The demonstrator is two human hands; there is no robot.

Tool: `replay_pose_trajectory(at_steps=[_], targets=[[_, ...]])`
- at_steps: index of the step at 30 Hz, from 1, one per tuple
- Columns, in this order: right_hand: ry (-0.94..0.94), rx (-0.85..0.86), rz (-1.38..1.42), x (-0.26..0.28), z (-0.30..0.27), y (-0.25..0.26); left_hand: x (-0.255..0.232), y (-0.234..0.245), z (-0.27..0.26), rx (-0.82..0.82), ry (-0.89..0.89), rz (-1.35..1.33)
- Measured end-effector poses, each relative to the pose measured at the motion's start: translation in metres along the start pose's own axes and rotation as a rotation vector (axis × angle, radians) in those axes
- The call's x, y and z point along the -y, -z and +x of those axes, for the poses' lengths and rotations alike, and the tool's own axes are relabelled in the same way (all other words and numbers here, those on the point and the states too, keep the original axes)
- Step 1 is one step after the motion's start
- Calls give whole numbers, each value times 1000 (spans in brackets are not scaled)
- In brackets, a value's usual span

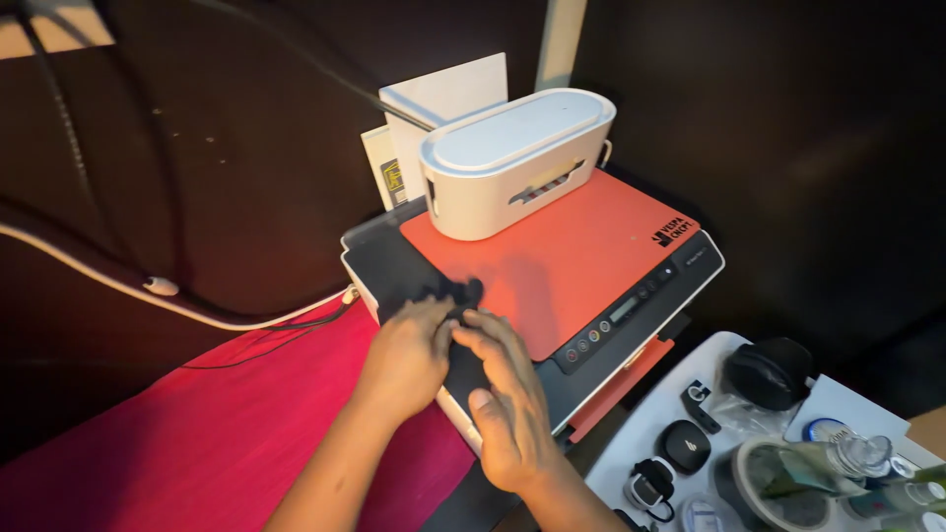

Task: Cleaning a printer and organizing various items on a desk and shelf.

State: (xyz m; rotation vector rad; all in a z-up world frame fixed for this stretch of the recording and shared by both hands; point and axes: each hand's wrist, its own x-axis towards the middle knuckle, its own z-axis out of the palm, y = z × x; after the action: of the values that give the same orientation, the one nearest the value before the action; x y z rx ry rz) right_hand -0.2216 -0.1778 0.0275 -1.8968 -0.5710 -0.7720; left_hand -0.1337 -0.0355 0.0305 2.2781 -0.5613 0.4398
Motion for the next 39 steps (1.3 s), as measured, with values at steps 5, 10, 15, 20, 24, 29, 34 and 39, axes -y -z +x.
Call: replay_pose_trajectory(at_steps=[5, 10, 15, 20, 24, 29, 34, 39], targets=[[31, 62, 86, -15, -13, 6, -29, 9, 17, -130, 265, -375], [114, 247, 10, -5, -4, 7, -13, -26, 62, 161, -99, -210], [118, 326, 30, -7, -4, 10, -13, -74, 95, 658, -480, 200], [120, 321, 46, -18, -7, 10, -18, -122, 131, 566, -470, 217], [124, 288, 35, -27, -10, 6, -22, -165, 164, 497, -435, 236], [162, 222, -108, -63, -38, -23, -49, -201, 201, 535, -362, 318], [13, 152, -46, -106, -65, -55, -63, -229, 225, 556, -299, 373], [53, 140, -129, -111, -56, -46, -75, -242, 242, 541, -272, 385]])
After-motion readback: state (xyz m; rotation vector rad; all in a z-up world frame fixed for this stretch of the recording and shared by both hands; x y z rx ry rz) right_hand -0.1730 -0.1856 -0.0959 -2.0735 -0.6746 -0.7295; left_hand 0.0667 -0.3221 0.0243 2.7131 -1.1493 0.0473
